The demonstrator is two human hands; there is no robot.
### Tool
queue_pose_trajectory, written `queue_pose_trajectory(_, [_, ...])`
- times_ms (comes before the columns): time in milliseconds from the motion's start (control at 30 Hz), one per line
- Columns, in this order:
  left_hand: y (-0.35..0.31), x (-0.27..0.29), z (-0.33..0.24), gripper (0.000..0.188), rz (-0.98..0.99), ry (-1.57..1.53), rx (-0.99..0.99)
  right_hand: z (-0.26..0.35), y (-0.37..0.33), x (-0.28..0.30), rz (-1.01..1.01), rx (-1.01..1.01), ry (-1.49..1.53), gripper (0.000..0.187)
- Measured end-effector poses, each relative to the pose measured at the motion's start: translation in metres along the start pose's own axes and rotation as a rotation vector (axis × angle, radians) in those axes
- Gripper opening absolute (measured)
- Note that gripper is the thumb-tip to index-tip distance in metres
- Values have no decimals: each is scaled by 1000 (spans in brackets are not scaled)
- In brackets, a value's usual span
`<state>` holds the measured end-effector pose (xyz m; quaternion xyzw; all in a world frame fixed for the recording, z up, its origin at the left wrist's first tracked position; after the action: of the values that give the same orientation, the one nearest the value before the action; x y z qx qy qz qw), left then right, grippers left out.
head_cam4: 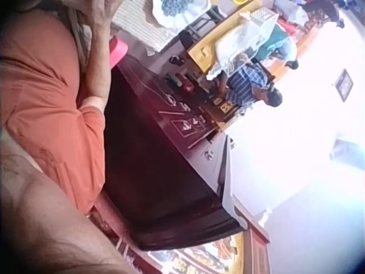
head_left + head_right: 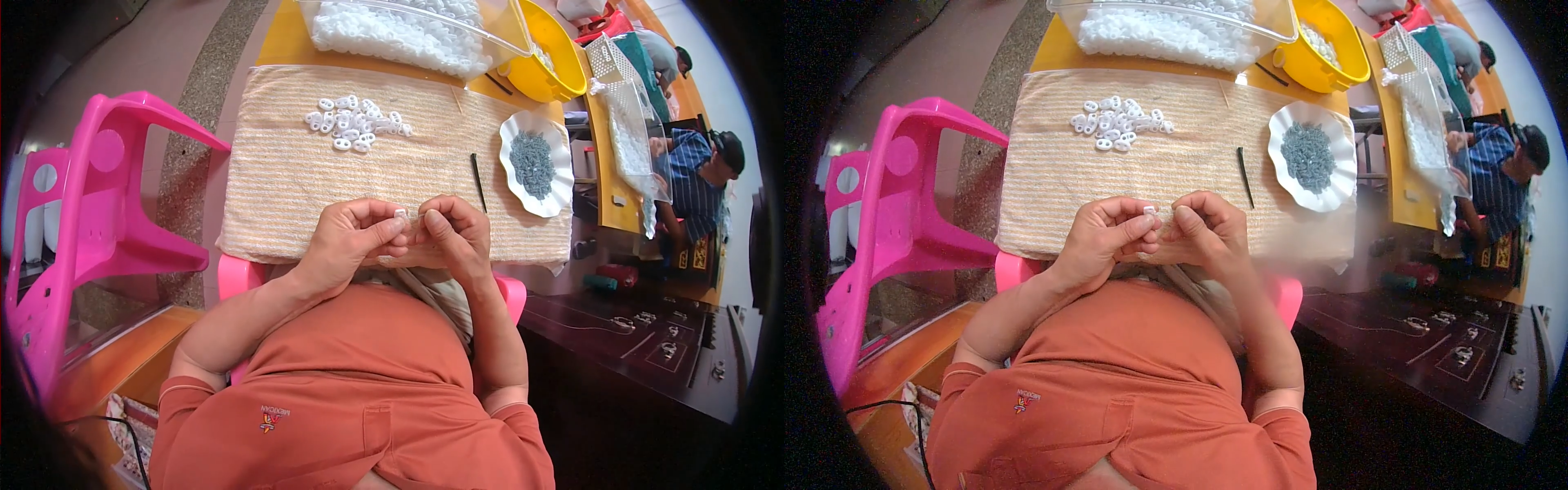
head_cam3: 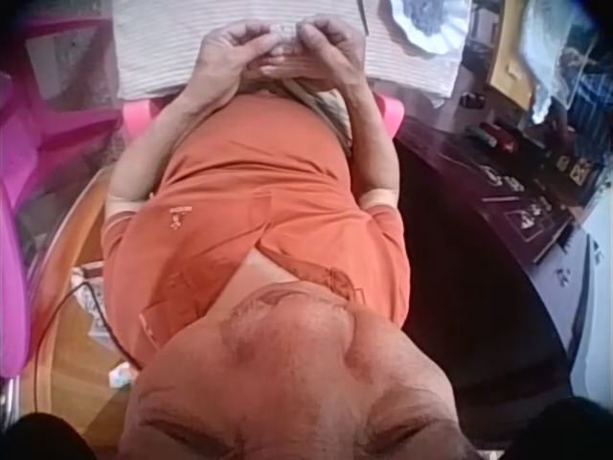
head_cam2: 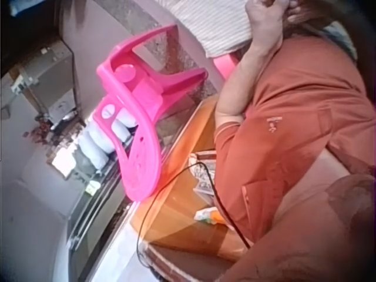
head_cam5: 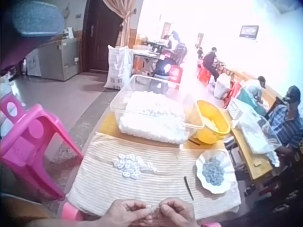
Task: Manually joining small white plastic components together at a workstation.
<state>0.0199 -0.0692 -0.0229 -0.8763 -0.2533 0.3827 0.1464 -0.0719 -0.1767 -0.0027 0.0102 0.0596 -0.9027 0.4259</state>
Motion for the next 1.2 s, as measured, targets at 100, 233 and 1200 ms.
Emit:
queue_pose_trajectory(100, [0, 0, 0, 16, 11, -2, 0, 3, -2, -4, -8, -19, 41, 15])
queue_pose_trajectory(233, [1, 0, 3, 14, 19, -10, 6, 6, -3, -8, -13, 8, 36, 14])
queue_pose_trajectory(1200, [1, 0, 7, 10, 19, 11, 47, 0, -8, -12, -102, 15, 5, 10])
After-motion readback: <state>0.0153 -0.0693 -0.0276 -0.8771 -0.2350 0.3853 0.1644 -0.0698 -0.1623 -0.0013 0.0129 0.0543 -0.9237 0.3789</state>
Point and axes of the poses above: each hand's wrist, its own y-axis towards the middle knuckle, its own x-axis out of the back of the hand, z = x × y, the point moved 8 cm from there along y, towards the middle knuckle, and after that the axes turned 7 degrees about -z, right-handed, at the moved point
